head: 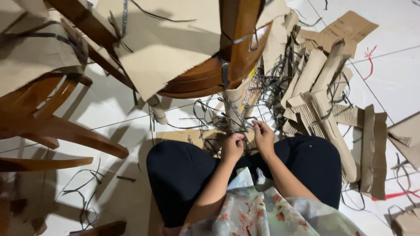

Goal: Wrapping cardboard around the legs and frames of wooden chairs and securing the cardboard with plastic ties.

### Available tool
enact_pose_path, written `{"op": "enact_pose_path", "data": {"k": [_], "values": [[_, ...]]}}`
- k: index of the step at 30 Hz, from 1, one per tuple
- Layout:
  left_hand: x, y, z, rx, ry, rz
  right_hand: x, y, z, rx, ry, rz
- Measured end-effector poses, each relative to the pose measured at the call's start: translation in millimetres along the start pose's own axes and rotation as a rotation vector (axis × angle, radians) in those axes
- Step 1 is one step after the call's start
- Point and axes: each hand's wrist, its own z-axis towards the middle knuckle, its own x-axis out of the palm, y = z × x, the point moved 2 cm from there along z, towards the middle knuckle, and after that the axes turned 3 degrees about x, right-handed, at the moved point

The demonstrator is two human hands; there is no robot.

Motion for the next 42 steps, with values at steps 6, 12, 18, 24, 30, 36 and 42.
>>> {"op": "enact_pose_path", "data": {"k": [6, 12, 18, 24, 30, 36, 42], "values": [[-17.7, -18.5, -11.4, 0.161, -0.249, -0.107, -3.2, 50.9, -13.7, -0.207, 0.005, 0.047], [-57.9, -63.5, -12.9, 0.35, -0.59, -0.127, 15.3, 83.7, -10.3, -0.365, 0.06, -0.013], [-47.7, -42.0, -0.3, 0.236, -0.515, -0.2, 28.7, 76.3, 2.4, -0.405, 0.031, -0.041], [-42.7, -33.9, 10.3, 0.486, -0.617, -0.072, 46.5, 93.0, 14.9, -0.381, 0.093, -0.016], [-43.7, -32.3, 13.4, 0.381, -0.502, -0.151, 55.5, 79.5, 25.3, -0.297, 0.23, 0.016], [-37.9, -25.3, 13.9, 0.375, -0.484, -0.172, 59.1, 56.3, 36.5, -0.285, 0.248, 0.044], [-36.0, -23.8, 17.5, 0.305, -0.471, -0.185, 50.1, 83.7, 28.7, -0.292, 0.235, 0.122]]}}
